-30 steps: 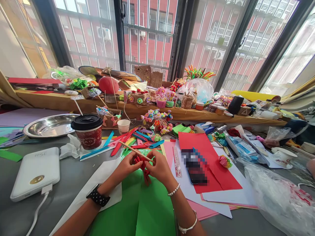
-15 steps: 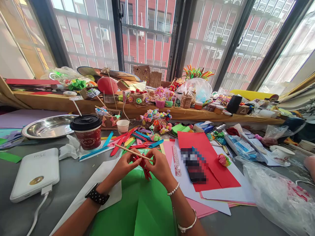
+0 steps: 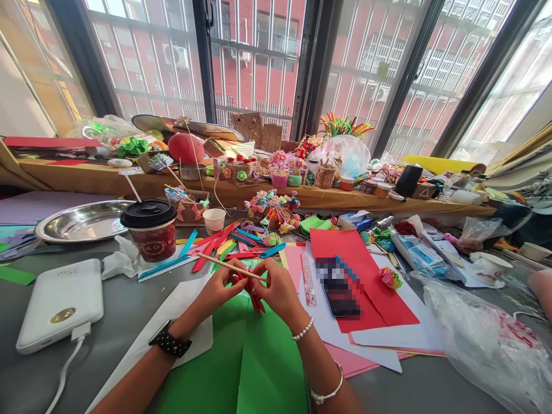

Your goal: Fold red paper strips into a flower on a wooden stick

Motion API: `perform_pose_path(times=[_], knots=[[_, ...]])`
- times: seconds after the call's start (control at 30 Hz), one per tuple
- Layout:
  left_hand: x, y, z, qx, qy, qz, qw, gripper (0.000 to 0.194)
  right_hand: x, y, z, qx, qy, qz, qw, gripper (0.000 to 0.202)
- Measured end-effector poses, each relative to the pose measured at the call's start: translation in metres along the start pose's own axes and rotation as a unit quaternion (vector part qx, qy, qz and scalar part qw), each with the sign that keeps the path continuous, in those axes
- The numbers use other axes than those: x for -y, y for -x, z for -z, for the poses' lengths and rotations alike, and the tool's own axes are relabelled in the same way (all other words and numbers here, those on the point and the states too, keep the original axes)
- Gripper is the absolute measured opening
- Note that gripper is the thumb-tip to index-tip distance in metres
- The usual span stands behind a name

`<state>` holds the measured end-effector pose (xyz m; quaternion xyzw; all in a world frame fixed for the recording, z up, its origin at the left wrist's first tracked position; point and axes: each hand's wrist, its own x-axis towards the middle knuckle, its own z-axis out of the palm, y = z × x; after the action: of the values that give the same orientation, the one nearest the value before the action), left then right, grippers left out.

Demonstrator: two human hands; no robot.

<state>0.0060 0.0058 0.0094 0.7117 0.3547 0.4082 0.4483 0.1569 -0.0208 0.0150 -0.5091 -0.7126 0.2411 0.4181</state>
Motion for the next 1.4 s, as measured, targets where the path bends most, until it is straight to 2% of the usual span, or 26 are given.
perform_pose_path(times=[0.2, 0.5, 0.63, 0.8, 0.97, 1.07, 1.2, 1.4], knots=[[0.0, 0.0, -0.001, -0.005, 0.015, -0.004, 1.0, 0.007, 0.002, 0.002, -0.001, -0.021, 0.04, 0.04, 0.998, 0.007], [-0.002, 0.001, 0.005, -0.02, -0.001, -0.029, 0.999, 0.01, 0.006, 0.002, 0.001, -0.046, 0.062, 0.043, 0.996, 0.005], [-0.003, 0.001, 0.007, -0.03, -0.057, -0.069, 0.996, 0.007, 0.009, 0.003, 0.002, -0.052, 0.086, 0.061, 0.993, 0.002], [-0.008, 0.003, 0.002, -0.074, -0.143, -0.137, 0.977, 0.007, 0.008, 0.005, 0.0, -0.074, 0.13, 0.109, 0.983, 0.004], [-0.011, 0.007, -0.001, -0.096, -0.181, -0.16, 0.966, 0.006, 0.004, 0.006, -0.002, -0.088, 0.171, 0.152, 0.969, 0.005], [-0.011, 0.007, -0.002, -0.098, -0.16, -0.143, 0.972, 0.003, 0.002, 0.006, -0.003, -0.108, 0.176, 0.17, 0.964, 0.008], [-0.01, 0.004, -0.002, -0.087, -0.074, -0.072, 0.991, 0.008, -0.001, 0.005, -0.007, -0.127, 0.182, 0.191, 0.956, 0.011], [-0.014, 0.004, 0.001, -0.074, -0.033, -0.045, 0.996, 0.006, 0.0, 0.007, -0.005, -0.101, 0.18, 0.195, 0.959, 0.009]])
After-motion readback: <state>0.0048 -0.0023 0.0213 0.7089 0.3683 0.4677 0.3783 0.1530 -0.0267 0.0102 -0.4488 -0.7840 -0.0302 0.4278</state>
